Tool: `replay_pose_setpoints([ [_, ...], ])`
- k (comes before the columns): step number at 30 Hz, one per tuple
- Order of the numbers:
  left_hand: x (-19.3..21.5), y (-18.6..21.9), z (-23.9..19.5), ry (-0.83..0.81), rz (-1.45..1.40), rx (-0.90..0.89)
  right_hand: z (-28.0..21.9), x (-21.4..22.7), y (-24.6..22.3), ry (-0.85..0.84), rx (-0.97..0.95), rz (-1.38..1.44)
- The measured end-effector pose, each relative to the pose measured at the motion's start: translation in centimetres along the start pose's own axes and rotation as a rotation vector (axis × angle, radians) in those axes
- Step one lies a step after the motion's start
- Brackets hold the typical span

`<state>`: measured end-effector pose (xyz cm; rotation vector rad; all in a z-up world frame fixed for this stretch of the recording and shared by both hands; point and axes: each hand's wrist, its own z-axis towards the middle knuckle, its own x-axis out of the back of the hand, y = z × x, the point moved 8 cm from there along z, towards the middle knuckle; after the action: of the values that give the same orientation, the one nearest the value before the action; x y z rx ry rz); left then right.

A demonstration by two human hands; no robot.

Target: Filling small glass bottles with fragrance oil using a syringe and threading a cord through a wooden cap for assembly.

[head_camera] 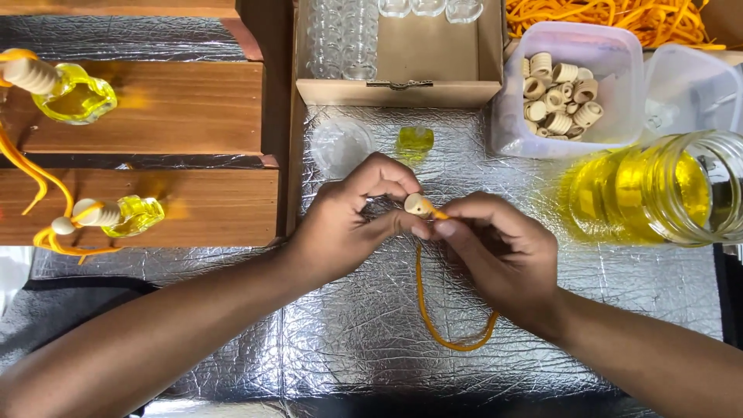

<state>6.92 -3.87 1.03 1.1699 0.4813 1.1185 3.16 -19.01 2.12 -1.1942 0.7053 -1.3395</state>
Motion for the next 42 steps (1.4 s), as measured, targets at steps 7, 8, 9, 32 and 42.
replay_pose_setpoints([
  [7,0.3,-0.7,0.3,0.068,0.007,0.103,0.1,0.3,1.0,0.038,-0.125,-0.005],
  [8,0.5,-0.9,0.3,0.105,0.003,0.112,0.1,0.1,1.0,0.024,-0.138,0.016],
  [9,0.8,-1.1,0.3,0.143,0.001,0.120,0.2,0.0,1.0,0.009,-0.149,0.038],
  [32,0.4,1.6,0.4,-0.010,-0.146,-0.038,0.3,0.6,0.9,0.062,-0.158,0.050],
  [42,0.0,-1.7,0.0,0.051,-0.548,0.243,0.6,0.9,0.5,0.142,-0.130,0.023],
])
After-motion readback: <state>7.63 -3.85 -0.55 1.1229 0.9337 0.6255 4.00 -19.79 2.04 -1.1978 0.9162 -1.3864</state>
